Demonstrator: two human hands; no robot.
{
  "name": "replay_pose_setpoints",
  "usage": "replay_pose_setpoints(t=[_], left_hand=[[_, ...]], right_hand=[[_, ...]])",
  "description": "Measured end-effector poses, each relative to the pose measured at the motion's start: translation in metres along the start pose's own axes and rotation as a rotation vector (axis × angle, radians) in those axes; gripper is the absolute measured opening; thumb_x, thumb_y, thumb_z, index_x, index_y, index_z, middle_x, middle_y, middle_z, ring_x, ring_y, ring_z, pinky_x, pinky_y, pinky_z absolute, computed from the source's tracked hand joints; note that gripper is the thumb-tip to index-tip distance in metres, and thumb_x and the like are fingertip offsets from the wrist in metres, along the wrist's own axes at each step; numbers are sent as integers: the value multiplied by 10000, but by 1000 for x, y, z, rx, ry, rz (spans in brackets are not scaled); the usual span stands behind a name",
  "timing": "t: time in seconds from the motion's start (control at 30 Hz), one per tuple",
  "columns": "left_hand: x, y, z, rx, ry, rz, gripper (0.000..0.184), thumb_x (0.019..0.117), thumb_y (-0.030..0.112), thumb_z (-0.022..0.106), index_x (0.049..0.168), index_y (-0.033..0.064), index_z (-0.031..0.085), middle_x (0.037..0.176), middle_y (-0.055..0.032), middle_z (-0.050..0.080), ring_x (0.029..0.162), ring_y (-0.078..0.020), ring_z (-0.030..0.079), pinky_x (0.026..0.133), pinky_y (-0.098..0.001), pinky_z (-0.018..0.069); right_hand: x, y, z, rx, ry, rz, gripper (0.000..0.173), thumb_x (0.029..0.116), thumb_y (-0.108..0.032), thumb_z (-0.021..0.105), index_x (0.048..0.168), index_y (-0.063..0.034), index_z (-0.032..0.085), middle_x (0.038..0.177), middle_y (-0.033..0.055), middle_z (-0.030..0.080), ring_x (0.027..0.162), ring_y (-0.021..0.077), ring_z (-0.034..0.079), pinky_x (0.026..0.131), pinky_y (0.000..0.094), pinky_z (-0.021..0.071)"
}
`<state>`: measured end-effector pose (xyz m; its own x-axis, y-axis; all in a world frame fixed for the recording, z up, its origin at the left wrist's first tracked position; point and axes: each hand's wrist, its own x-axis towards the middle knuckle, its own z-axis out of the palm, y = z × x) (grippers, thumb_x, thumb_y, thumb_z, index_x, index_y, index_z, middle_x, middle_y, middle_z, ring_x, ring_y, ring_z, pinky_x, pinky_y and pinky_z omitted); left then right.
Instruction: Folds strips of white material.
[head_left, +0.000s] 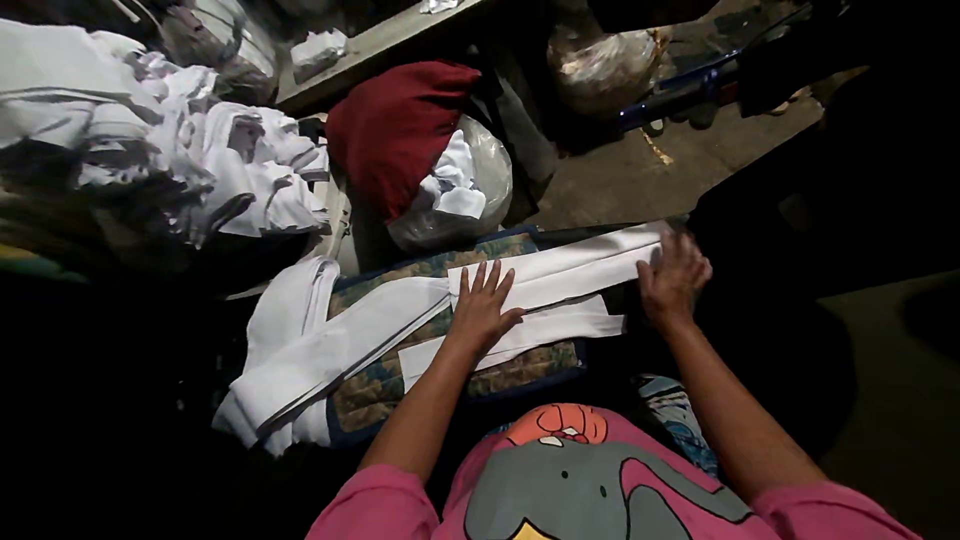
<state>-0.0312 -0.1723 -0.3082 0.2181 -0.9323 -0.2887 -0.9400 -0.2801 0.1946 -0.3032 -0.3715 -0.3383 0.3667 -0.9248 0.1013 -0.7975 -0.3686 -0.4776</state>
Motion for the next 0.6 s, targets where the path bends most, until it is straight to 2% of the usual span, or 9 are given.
replay_pose_setpoints(t=[0.03,0.1,0.2,0.27,0.3,0.37,0.43,0.5,0.6], left_hand=[[-1,-1,1,2,-4,-3,879,983,745,337,1642,168,262,1715,-110,172,1597,-304,55,1247,-650,-18],[0,-2,1,-4,-14,0,929,954,760,401,1642,153,255,1716,-114,165,1596,-316,46,1239,-658,-30],[2,-8,0,-51,72,4,799,991,657,473,1610,166,355,1692,-129,247,1582,-347,135,1231,-679,15],[1,-18,-1,-105,232,-100,663,1024,534,518,1552,137,455,1648,-154,337,1543,-366,257,1243,-642,119],[0,-24,-7,-135,293,-198,629,1021,494,552,1520,115,488,1635,-172,349,1522,-382,296,1236,-616,186],[-4,-33,-23,-191,352,-412,567,990,445,637,1404,60,586,1597,-213,385,1463,-437,363,1164,-631,311],[-9,-40,-37,-233,353,-545,469,977,404,675,1243,18,658,1550,-253,417,1411,-483,389,1120,-662,316],[-13,-47,-43,-258,313,-583,375,989,375,665,1131,31,709,1511,-239,466,1404,-471,390,1120,-672,290],[-15,-53,-43,-274,269,-571,350,1007,372,639,1104,49,734,1503,-209,492,1423,-449,381,1130,-673,276]], right_hand=[[-14,1,-1,47,55,23,617,1041,-429,451,1532,-55,447,1574,276,394,1456,517,338,1159,734,190],[-43,2,-3,128,52,82,580,1033,-393,463,1407,46,527,1447,345,478,1367,548,425,1126,704,285],[-79,7,1,354,-141,260,547,1041,-297,513,1373,136,473,1359,375,511,1299,491,500,1115,577,402],[-93,10,5,458,-235,398,570,1028,-281,582,1397,126,433,1367,361,508,1285,455,521,1089,542,445],[-96,8,5,447,-229,414,586,1014,-284,607,1399,125,441,1384,365,492,1307,469,496,1104,555,425],[-98,2,1,335,-144,314,574,994,-298,608,1367,124,499,1379,384,485,1328,528,449,1138,609,353],[-90,-4,-1,208,-55,117,532,997,-321,545,1325,97,560,1366,371,518,1315,561,461,1134,658,327],[-76,-13,1,141,-41,-58,501,1027,-327,490,1337,56,584,1394,329,538,1341,542,465,1132,675,325],[-58,-31,11,53,-121,-238,596,1064,-420,378,1471,-10,520,1555,273,434,1476,488,345,1196,670,230]])
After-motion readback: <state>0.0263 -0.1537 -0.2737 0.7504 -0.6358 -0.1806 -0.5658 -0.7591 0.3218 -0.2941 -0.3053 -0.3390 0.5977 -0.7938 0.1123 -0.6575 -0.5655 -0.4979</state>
